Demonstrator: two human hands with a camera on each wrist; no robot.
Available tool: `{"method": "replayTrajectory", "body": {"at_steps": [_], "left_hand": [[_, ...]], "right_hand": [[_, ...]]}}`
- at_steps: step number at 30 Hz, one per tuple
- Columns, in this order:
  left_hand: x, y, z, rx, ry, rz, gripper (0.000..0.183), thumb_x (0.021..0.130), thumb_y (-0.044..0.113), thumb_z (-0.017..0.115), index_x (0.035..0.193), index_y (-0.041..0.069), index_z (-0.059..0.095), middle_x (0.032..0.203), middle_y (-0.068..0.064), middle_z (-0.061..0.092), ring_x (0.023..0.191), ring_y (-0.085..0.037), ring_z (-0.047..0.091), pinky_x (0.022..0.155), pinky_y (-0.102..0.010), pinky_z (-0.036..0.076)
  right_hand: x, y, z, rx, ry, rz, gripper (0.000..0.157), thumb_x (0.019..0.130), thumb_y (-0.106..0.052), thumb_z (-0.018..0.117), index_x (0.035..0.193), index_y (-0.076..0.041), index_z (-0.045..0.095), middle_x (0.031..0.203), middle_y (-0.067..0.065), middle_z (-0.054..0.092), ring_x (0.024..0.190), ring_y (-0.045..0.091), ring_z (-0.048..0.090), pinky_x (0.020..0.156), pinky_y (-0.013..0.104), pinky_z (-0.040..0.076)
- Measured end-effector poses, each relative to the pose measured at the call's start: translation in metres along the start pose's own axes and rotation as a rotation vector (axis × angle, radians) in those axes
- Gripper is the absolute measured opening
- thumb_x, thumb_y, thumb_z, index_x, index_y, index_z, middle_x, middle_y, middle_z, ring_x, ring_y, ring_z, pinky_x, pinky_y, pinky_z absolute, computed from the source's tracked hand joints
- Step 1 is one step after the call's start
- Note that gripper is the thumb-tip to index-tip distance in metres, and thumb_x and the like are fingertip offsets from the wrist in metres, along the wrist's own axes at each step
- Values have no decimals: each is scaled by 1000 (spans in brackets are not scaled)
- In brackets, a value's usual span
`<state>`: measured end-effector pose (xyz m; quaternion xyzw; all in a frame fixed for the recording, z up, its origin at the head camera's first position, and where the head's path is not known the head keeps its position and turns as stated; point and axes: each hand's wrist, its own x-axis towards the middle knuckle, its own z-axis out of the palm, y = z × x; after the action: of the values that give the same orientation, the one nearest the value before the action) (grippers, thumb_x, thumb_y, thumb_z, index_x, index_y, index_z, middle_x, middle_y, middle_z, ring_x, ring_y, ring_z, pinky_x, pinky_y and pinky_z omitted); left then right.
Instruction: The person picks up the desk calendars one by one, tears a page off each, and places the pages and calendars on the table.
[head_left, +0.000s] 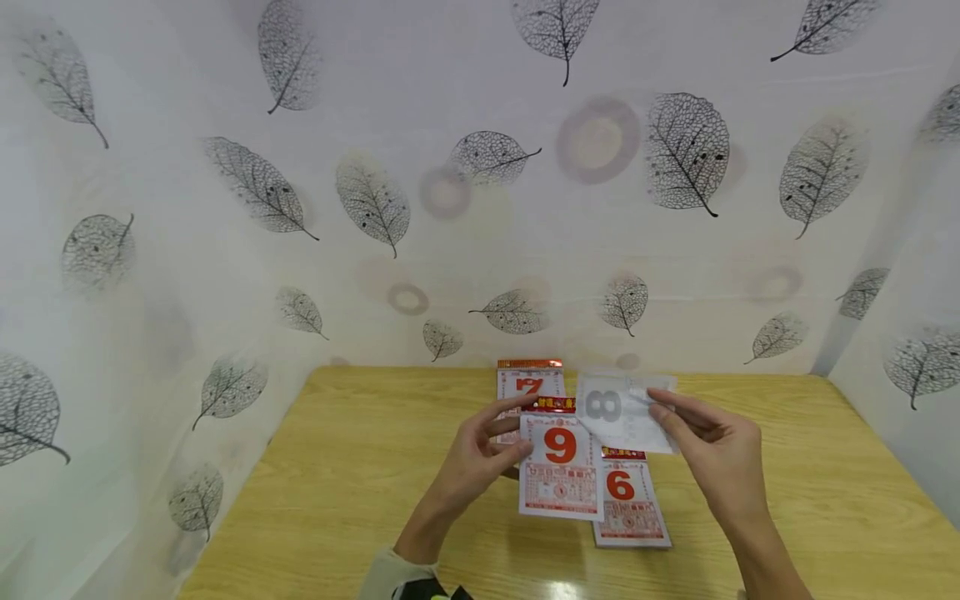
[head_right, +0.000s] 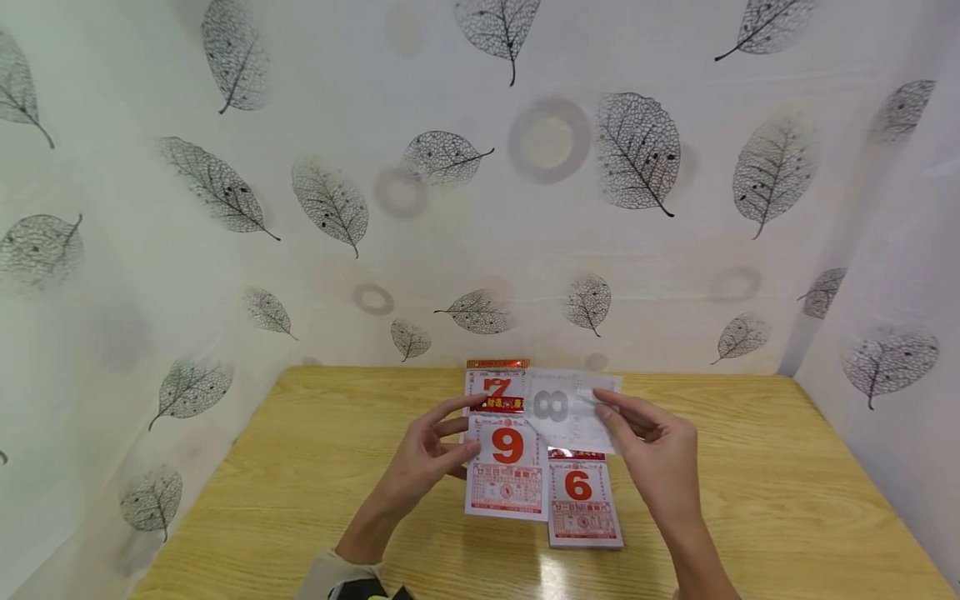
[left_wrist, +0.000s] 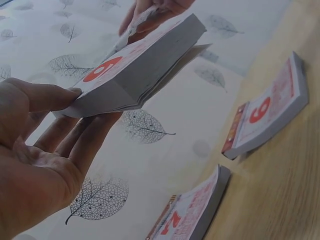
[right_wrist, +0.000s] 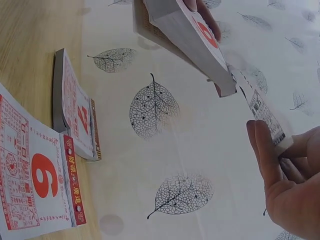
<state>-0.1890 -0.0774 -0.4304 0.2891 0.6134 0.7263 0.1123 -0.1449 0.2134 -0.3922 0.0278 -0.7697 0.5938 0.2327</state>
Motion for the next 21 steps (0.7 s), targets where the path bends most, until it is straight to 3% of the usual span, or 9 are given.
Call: {"method": "replayTrajectory", "body": {"at_steps": [21], "left_hand": [[0, 1, 5, 13, -8, -28, 56, 100, -1, 61, 152, 10, 47, 136, -26, 61, 106, -42, 71, 75, -47, 63]], "right_hand": [[4, 3, -8, 72, 49, 79, 24, 90, 3, 76, 113, 10, 73, 100, -5, 79, 92, 4, 74, 79, 15, 57]]}}
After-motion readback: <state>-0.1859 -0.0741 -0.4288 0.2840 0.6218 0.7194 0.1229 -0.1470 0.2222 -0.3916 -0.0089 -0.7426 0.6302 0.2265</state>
